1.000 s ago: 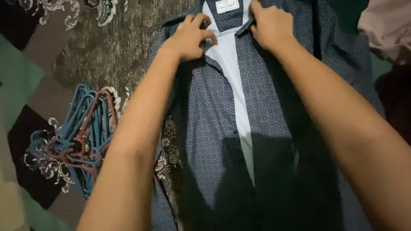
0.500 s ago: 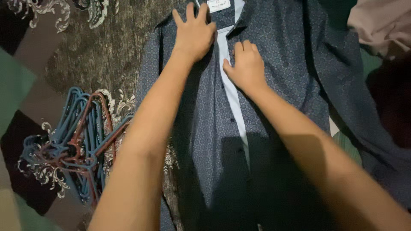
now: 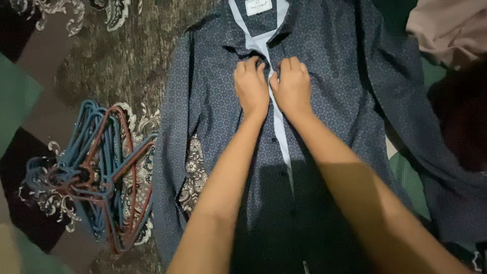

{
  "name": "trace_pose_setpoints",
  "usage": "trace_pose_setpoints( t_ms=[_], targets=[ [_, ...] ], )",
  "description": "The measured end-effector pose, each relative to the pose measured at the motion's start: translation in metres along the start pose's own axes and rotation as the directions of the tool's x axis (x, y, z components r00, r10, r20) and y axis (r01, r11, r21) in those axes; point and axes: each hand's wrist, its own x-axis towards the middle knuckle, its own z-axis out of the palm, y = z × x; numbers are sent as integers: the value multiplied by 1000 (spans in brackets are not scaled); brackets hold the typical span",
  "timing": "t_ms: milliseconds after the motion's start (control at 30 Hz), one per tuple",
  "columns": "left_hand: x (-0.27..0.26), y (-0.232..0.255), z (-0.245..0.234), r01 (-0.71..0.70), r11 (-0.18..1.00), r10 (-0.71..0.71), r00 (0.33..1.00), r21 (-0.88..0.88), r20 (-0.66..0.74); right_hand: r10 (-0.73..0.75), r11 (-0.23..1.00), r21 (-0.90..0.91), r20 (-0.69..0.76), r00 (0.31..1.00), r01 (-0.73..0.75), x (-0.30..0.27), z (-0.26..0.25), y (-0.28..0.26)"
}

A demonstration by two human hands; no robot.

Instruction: The person buttons a dark patterned shirt laid on a bed, starting from the collar and working down the placket, then buttons the cuffs. The person folds the shirt neatly on the bed.

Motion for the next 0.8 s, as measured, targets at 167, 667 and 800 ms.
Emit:
trace_pose_setpoints(
  t_ms=[167,667,800],
  targets=[
    [-3,-9,11,-112,981,109,994,-161,-29,-66,997,-43,-15,998,66,-8,4,8],
    [-7,-14,1,-88,953,92,996,-291,0,238,914,373,-180,954,-157,-13,-1,11],
    [-4,-18,5,-90,949,102,995,-303,24,284,892,390,-87,955,-230,-12,0,14]
  ],
)
